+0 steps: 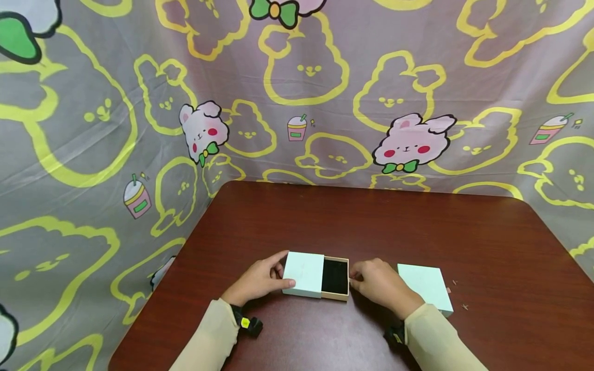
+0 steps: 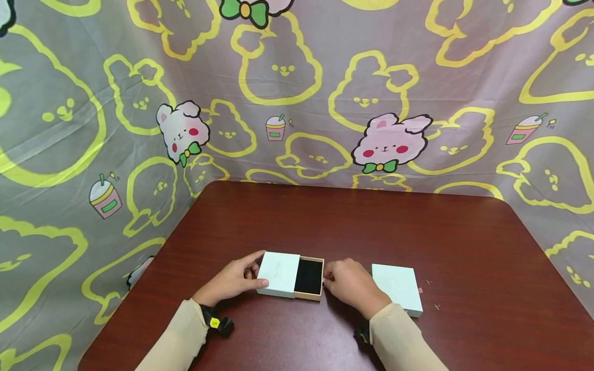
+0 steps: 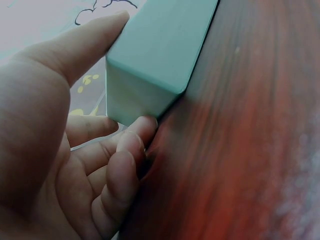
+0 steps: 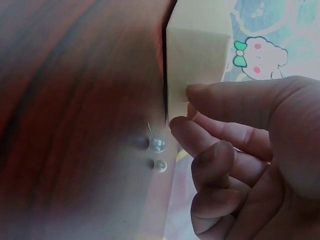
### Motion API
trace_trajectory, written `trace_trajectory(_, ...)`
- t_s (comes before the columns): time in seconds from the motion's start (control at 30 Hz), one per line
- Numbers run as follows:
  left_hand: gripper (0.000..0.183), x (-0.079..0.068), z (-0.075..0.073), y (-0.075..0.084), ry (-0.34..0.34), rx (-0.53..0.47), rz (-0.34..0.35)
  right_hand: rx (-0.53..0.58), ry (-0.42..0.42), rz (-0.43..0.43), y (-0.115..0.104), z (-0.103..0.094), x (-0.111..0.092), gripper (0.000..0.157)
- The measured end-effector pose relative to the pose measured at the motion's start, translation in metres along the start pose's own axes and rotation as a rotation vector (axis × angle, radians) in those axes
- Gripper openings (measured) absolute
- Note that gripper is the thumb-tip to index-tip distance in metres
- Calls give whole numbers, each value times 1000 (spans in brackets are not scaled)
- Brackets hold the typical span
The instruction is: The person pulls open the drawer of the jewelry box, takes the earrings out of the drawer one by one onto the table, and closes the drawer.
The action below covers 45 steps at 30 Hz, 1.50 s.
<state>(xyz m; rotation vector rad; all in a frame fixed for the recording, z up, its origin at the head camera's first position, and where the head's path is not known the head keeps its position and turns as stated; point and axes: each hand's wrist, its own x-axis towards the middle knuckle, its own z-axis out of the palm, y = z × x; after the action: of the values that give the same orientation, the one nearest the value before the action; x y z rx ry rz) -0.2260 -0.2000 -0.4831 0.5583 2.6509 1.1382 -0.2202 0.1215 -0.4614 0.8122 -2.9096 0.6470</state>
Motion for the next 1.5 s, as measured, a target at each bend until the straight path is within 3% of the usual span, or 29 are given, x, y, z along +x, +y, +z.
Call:
trace_trajectory(0.27,86,-2,1,0,8,-2,-3,-11,-23,-30,0,2,2,24)
trace_trajectory(0.5,85,1,0,-2,9,14,3,-18,-4,-22,0,5,1,11)
trace_trajectory(1.5,86,5,-2,13,-76,13,28,-21,-11,-27,0,-2,0,12)
